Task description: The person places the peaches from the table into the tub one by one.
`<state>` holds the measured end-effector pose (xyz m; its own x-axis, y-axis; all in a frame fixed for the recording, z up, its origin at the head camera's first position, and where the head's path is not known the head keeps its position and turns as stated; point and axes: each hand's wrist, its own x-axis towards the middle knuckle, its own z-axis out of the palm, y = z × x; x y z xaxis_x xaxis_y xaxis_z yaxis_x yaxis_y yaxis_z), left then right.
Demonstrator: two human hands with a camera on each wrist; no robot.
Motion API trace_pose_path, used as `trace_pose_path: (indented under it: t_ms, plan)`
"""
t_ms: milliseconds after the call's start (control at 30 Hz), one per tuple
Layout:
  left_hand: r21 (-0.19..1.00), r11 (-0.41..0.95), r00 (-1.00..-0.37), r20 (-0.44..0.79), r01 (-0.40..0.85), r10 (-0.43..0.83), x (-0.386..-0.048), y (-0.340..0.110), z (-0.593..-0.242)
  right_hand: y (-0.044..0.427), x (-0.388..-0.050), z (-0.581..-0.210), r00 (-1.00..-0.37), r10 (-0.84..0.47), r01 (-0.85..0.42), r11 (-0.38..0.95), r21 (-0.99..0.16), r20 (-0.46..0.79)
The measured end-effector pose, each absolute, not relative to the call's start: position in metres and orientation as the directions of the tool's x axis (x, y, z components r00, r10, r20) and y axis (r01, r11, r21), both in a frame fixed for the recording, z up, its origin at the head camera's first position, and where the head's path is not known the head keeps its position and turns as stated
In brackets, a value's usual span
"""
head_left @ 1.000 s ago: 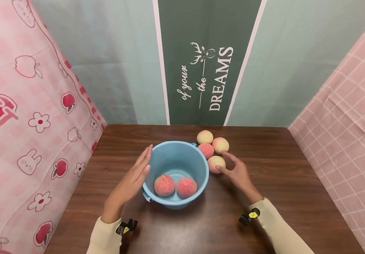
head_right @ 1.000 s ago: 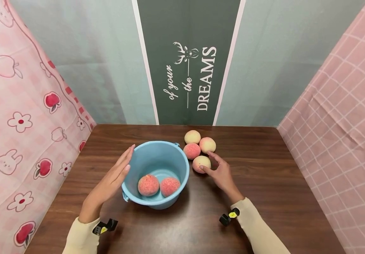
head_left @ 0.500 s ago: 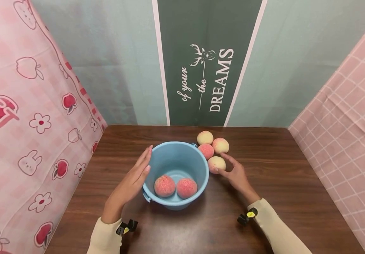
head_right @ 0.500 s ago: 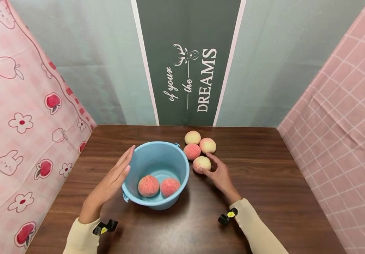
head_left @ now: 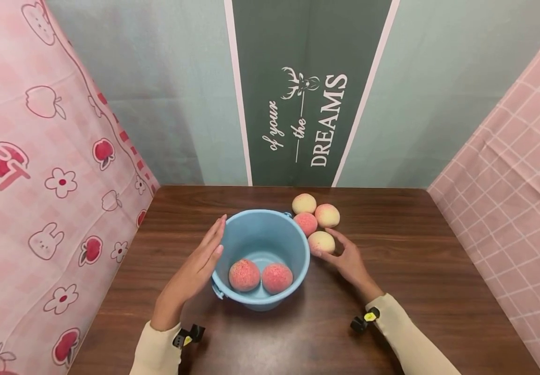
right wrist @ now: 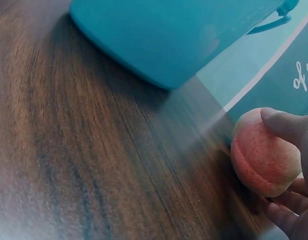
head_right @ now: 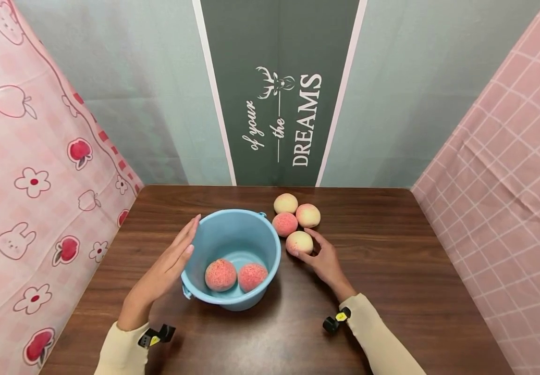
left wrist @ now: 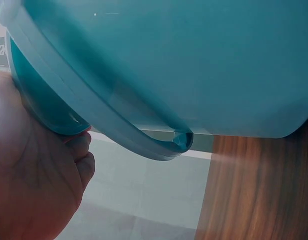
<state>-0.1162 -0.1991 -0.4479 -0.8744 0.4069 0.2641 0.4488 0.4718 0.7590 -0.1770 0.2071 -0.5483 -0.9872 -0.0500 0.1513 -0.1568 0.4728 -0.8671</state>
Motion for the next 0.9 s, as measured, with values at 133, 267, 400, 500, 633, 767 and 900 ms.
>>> trace_pose_path:
  t_ms: [133,267,400,500,633,767,900]
  plan:
    - [0.759,0.474,-0.876,0.264,0.447,0.404,-0.1166,-0.1984,-0.4467,0.2079,-0.1785,-0.5505,-0.986,-0.064,-0.165,0.456,-0.875,0.153]
    - [0.76,0.471,-0.876,0.267,0.448,0.401,-0.1168,-0.1982,-0.4465,0.2087,-0.179,-0.5514,-0.985,-0.081,-0.174,0.438,-0.882,0.154]
    - [0.765,0.47,-0.879,0.261,0.44,0.399,-0.1165,-0.198,-0.4459,0.2095,-0.1791,-0.551,-0.985,-0.089,-0.172,0.426,-0.888,0.149]
    - [0.766,0.471,-0.88,0.258,0.438,0.398,-0.1165,-0.1983,-0.4458,0.2095,-0.1795,-0.5517,-0.986,-0.09,-0.168,0.421,-0.891,0.144]
    - [0.767,0.468,-0.879,0.261,0.439,0.398,-0.1172,-0.1988,-0.446,0.2091,-0.1809,-0.5525,-0.986,-0.094,-0.165,0.41,-0.897,0.138]
    - [0.765,0.467,-0.877,0.263,0.443,0.401,-0.1174,-0.199,-0.4462,0.2085,-0.1812,-0.5518,-0.987,-0.095,-0.157,0.395,-0.905,0.13]
    - [0.769,0.461,-0.877,0.263,0.442,0.403,-0.117,-0.1988,-0.4463,0.2084,-0.1806,-0.5504,-0.989,-0.088,-0.148,0.398,-0.905,0.123]
